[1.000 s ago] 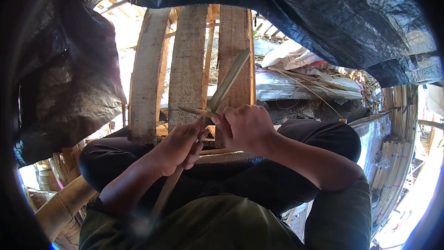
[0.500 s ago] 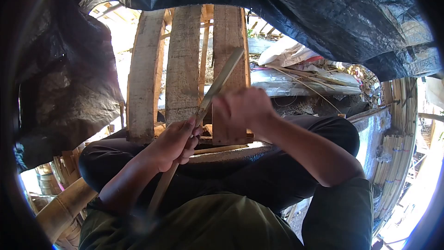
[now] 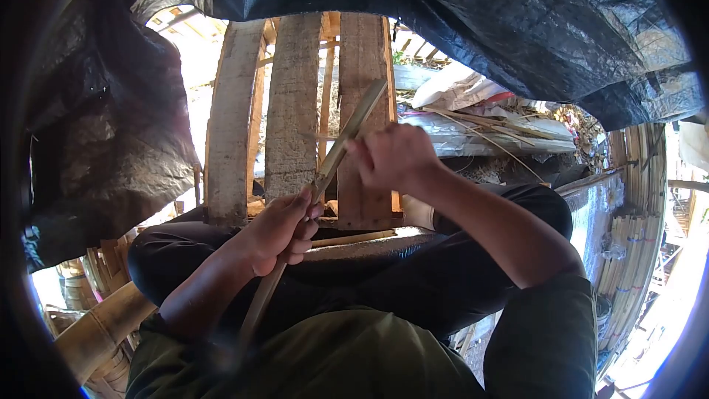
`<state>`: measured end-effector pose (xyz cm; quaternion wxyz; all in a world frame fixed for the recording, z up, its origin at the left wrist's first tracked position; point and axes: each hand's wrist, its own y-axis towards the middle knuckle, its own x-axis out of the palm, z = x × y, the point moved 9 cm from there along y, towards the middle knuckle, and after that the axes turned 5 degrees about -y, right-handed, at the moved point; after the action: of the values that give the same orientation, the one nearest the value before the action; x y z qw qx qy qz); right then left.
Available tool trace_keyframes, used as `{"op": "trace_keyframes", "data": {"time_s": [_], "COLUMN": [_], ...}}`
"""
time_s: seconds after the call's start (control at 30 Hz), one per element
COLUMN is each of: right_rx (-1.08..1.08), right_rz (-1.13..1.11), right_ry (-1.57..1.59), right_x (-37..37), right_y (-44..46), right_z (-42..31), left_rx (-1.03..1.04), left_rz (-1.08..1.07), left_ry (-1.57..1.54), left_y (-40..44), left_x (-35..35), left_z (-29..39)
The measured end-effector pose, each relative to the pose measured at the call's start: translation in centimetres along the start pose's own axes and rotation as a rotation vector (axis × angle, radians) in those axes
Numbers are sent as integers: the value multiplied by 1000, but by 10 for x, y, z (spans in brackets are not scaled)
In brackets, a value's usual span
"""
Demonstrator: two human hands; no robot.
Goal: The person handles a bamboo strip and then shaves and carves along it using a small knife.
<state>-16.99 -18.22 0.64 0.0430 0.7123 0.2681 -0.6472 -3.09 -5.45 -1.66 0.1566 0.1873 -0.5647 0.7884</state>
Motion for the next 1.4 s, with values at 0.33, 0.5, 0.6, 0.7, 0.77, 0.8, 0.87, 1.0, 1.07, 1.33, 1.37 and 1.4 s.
{"op": "trace_keyframes", "data": {"time_s": [0.33,0.5,0.6,0.7,0.77,0.8,0.87,1.0,1.07,1.33,1.37,1.4], "right_rx": [-62,15,8,-44,71,68,-6,-15,-104,62,88,84], "right_rz": [-112,136,-132,-179,-130,-130,195,-139,-40,69,-132,-130], "right_ry": [-34,-51,62,77,46,47,-42,54,72,-68,-11,-11], "right_x": [-3,-12,-9,-5,-3,4,-13,-13,-9,-21,-9,-5], "right_y": [-13,5,-7,-14,-3,1,4,-13,-18,3,-4,-13], "right_z": [-26,14,-16,-28,-3,8,18,-21,-29,10,0,-5], "left_rx": [8,-29,-21,4,-4,-4,-14,-9,3,-15,-13,-11], "left_rz": [8,-21,-5,24,4,-16,-19,3,5,-36,-17,2], "left_ry": [21,-11,-9,19,10,2,-6,14,27,1,12,23], "left_y": [-1,-2,-3,-1,1,1,-1,-2,-3,-6,-7,-6], "left_x": [1,2,1,-2,-1,0,0,-1,2,0,-1,-1], "left_z": [0,2,3,1,-1,0,3,4,3,3,3,3]}}
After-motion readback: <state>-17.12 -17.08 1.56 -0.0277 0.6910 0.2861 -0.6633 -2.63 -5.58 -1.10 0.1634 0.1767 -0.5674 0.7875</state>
